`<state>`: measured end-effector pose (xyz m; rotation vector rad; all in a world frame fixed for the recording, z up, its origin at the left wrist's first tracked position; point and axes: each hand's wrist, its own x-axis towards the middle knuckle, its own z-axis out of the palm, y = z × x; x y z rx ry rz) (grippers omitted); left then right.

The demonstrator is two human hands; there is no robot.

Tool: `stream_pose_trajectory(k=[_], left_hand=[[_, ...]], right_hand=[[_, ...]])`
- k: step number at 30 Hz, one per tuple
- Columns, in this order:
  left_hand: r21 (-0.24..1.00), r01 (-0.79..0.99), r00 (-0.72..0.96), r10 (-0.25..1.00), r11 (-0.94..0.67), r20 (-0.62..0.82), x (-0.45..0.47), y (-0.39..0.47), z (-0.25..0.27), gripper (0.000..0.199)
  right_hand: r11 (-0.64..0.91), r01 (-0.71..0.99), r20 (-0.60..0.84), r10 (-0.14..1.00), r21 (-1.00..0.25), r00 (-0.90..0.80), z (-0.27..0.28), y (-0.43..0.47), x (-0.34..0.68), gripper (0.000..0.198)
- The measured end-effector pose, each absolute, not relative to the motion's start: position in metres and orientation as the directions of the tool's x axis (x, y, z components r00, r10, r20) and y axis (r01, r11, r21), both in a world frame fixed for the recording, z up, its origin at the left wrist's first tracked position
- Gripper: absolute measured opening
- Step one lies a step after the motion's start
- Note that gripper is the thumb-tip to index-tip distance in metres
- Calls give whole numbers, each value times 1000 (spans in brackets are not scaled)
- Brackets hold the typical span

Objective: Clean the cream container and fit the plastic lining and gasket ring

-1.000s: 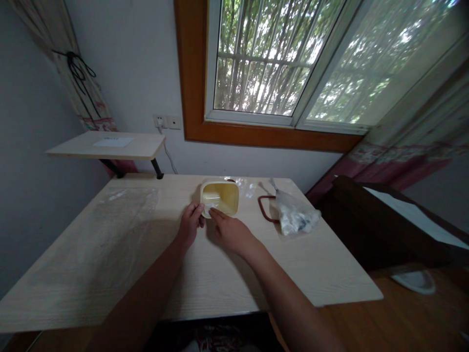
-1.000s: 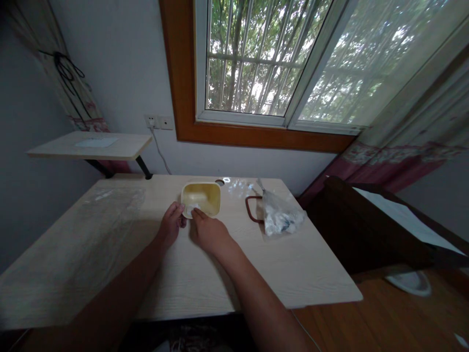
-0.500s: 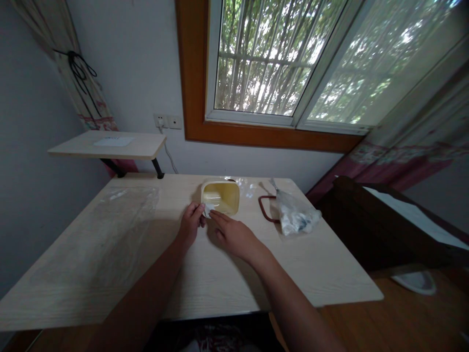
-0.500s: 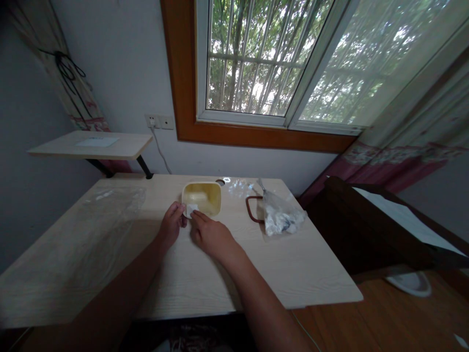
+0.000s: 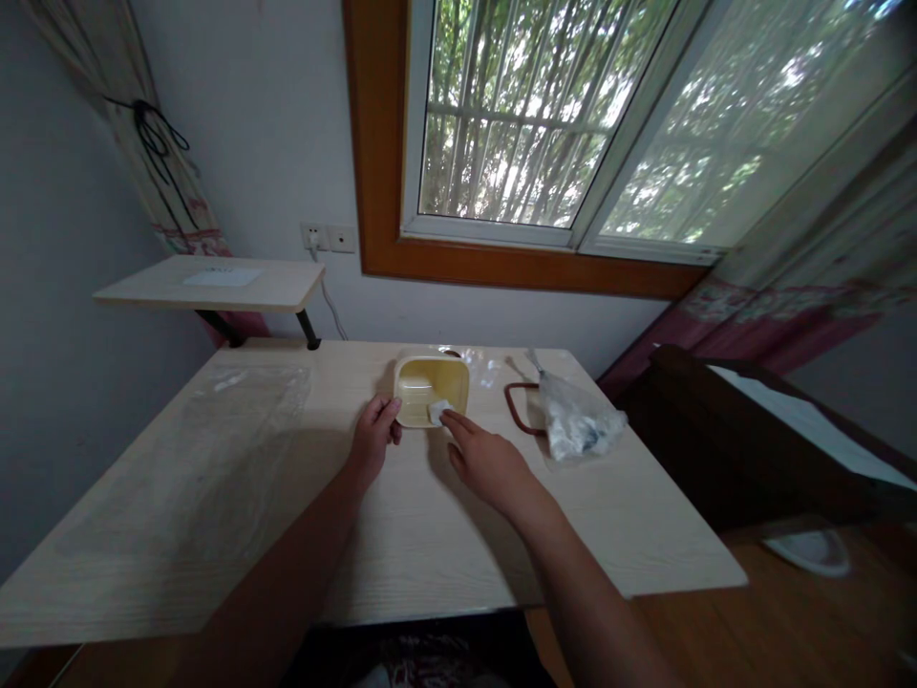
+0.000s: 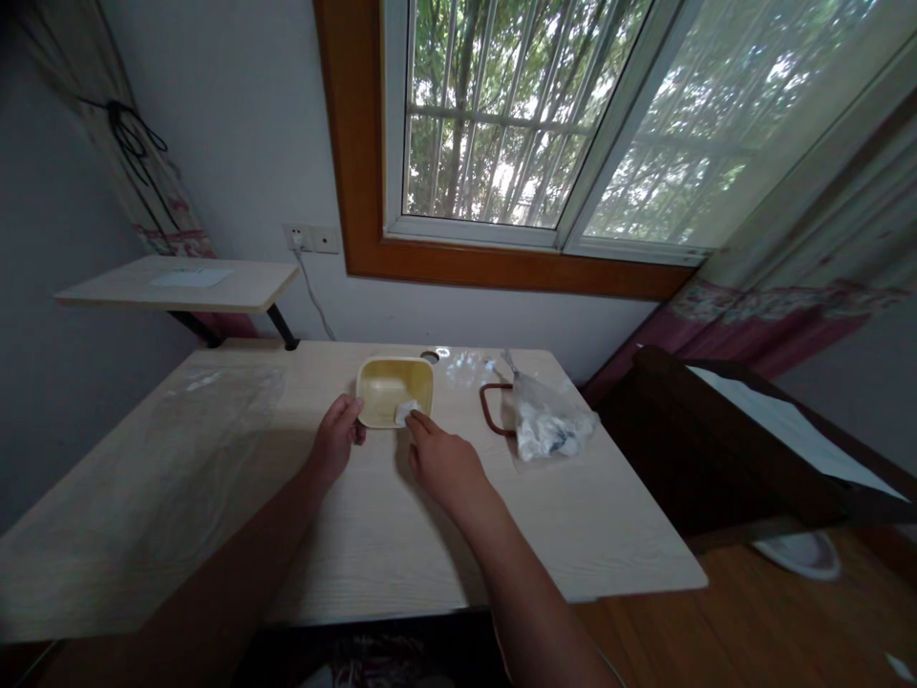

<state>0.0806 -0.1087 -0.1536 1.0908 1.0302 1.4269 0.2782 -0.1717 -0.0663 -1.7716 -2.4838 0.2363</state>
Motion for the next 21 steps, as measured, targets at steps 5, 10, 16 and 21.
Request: stream_pose_trajectory(k=[5,10,16,21], left_hand=[[968,-223,-75,992,-115,100,80,-109,-153,39],[965,-240,-69,993,-108,94,79,-108,-156,39],[965,-237,-68,992,-117,104,80,-108,-157,40],[966,-237,-66,993,-107,94,81,-109,-156,41]], right_hand=[[300,943,-33,951,-141,-307,-67,-173,269,56],[320,931,-41,943,-176,-331,-69,-170,260,61],[370,897,-10,923,-241,-384,-70,-167,246,61],[413,863,-6,901,-291,-433,-69,-168,237,62]])
